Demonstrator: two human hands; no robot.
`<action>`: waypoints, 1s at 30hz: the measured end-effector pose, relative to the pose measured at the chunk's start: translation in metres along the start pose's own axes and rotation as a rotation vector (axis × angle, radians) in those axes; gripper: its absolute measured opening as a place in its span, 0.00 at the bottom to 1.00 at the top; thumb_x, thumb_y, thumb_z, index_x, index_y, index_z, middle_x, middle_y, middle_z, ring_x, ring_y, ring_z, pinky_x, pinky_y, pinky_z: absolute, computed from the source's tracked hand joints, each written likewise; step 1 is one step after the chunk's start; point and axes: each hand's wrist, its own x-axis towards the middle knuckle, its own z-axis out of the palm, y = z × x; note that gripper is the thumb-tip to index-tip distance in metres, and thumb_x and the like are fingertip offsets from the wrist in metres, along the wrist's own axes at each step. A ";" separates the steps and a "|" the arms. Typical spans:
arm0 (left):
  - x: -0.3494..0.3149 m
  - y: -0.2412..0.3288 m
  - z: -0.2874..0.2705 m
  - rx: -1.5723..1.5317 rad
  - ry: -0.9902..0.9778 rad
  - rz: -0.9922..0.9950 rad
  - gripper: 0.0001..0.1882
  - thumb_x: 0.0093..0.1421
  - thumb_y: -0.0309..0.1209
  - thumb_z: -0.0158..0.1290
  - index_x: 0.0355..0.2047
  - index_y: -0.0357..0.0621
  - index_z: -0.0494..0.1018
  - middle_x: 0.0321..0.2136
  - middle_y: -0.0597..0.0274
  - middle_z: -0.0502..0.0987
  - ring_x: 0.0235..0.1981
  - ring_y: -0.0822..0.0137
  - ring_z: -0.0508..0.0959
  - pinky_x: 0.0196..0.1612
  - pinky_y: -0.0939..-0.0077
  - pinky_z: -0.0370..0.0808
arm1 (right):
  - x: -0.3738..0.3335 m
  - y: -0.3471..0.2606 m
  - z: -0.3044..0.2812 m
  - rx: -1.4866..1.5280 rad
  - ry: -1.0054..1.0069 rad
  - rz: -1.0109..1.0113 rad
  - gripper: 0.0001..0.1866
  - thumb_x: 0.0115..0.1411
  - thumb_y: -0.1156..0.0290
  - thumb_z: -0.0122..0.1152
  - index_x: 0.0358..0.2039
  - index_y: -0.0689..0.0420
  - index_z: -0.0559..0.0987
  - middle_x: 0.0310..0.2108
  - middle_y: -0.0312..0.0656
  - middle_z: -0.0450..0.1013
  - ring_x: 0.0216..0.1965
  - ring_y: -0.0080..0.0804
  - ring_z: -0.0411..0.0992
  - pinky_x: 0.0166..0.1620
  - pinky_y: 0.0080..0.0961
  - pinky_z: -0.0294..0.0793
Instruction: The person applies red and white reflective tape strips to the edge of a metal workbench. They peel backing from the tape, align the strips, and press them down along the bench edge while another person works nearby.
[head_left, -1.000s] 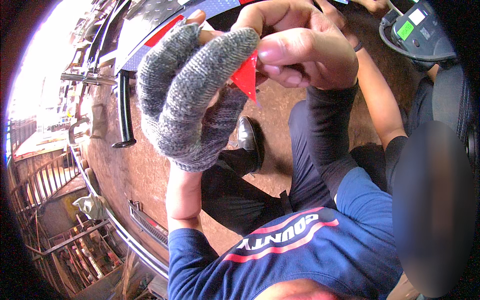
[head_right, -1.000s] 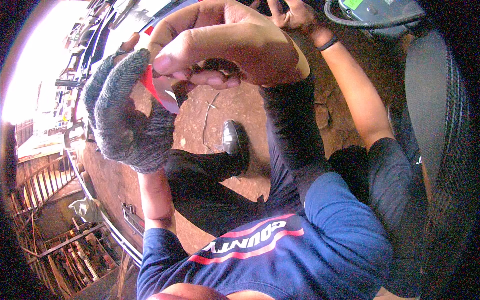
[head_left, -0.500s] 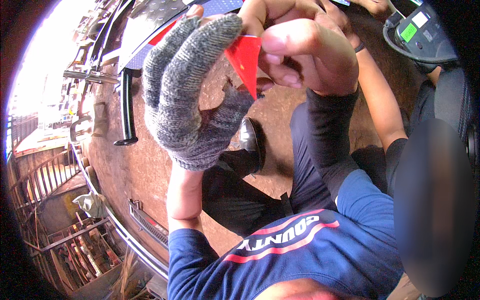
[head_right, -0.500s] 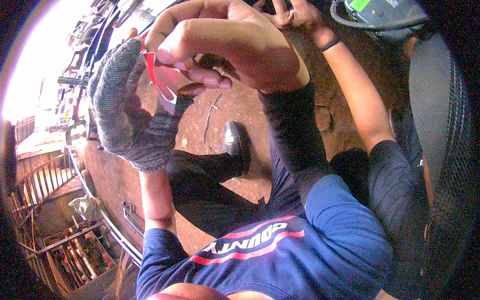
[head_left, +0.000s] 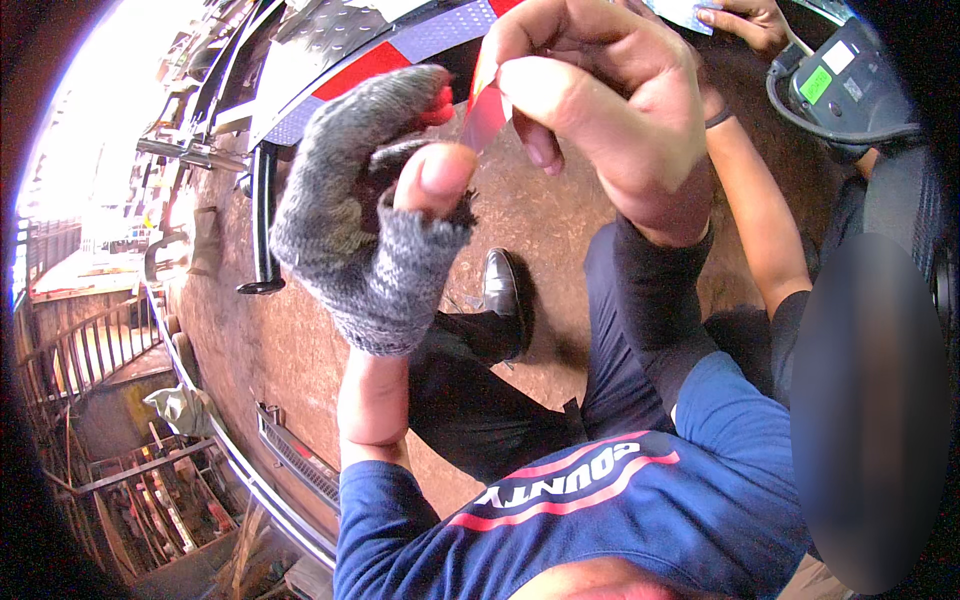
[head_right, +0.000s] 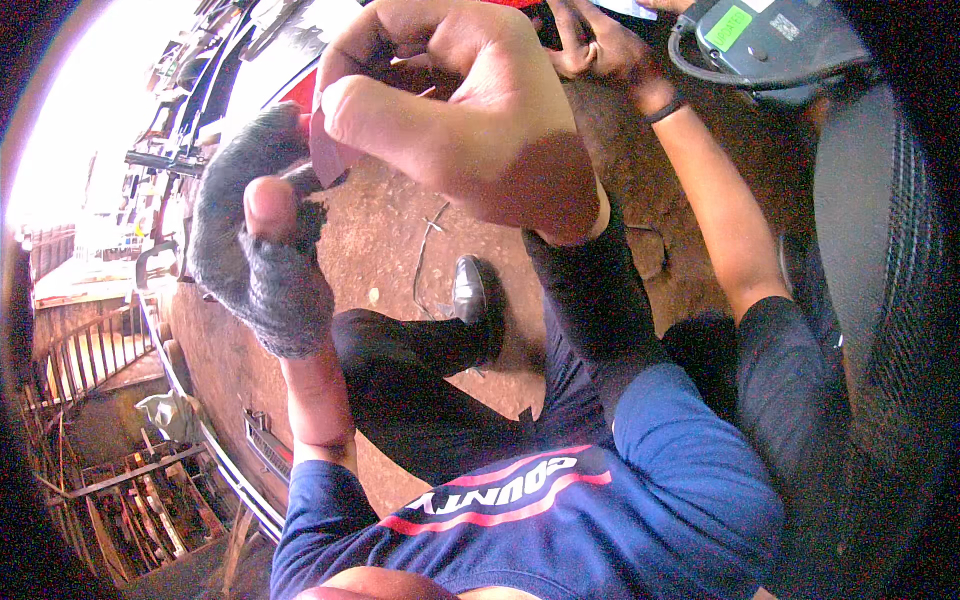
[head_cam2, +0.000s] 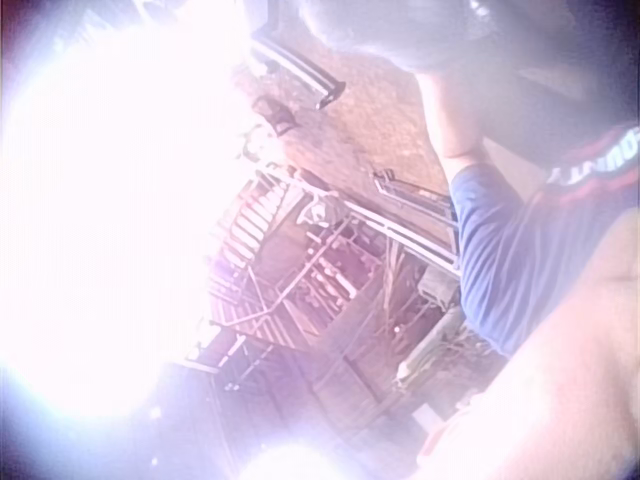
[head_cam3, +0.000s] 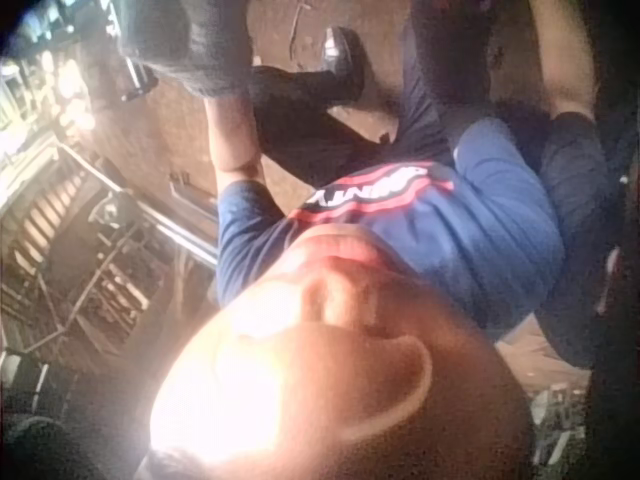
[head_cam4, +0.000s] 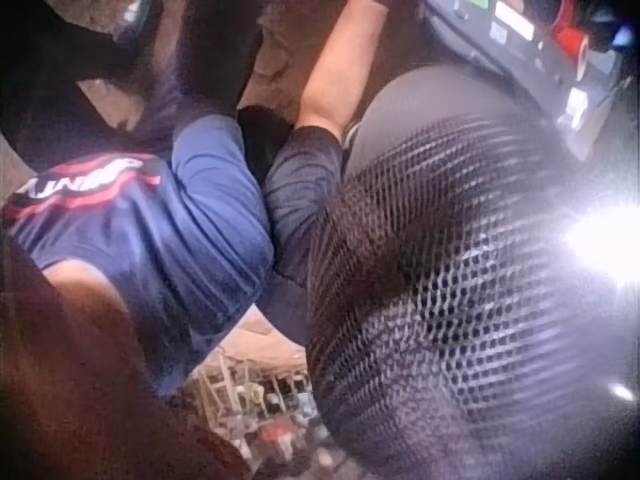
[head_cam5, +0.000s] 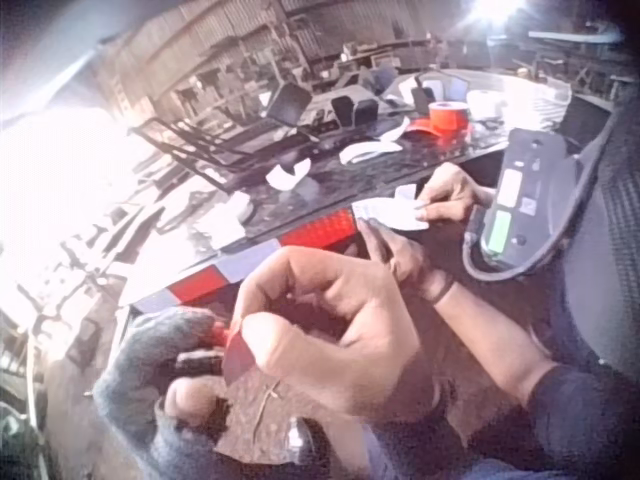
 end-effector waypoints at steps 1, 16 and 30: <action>-0.001 0.002 -0.002 -0.059 -0.023 -0.084 0.25 0.59 0.44 0.58 0.44 0.33 0.76 0.35 0.58 0.79 0.32 0.70 0.78 0.36 0.78 0.76 | -0.001 0.009 -0.005 -0.003 -0.041 -0.051 0.03 0.57 0.77 0.57 0.32 0.63 0.76 0.24 0.31 0.73 0.25 0.12 0.70 0.31 0.10 0.68; 0.000 0.003 0.001 0.127 0.034 -0.118 0.12 0.61 0.32 0.57 0.38 0.33 0.79 0.30 0.62 0.79 0.30 0.74 0.75 0.32 0.79 0.73 | 0.008 0.013 0.006 -0.579 -0.070 -0.544 0.07 0.47 0.87 0.55 0.26 0.61 0.75 0.23 0.36 0.70 0.25 0.19 0.70 0.29 0.15 0.69; -0.003 -0.001 0.002 0.036 0.085 -0.120 0.05 0.62 0.26 0.57 0.37 0.38 0.78 0.32 0.67 0.79 0.32 0.79 0.74 0.35 0.82 0.74 | 0.006 0.020 0.003 -0.468 -0.118 -0.486 0.06 0.52 0.86 0.52 0.30 0.64 0.74 0.27 0.35 0.70 0.28 0.16 0.69 0.33 0.13 0.69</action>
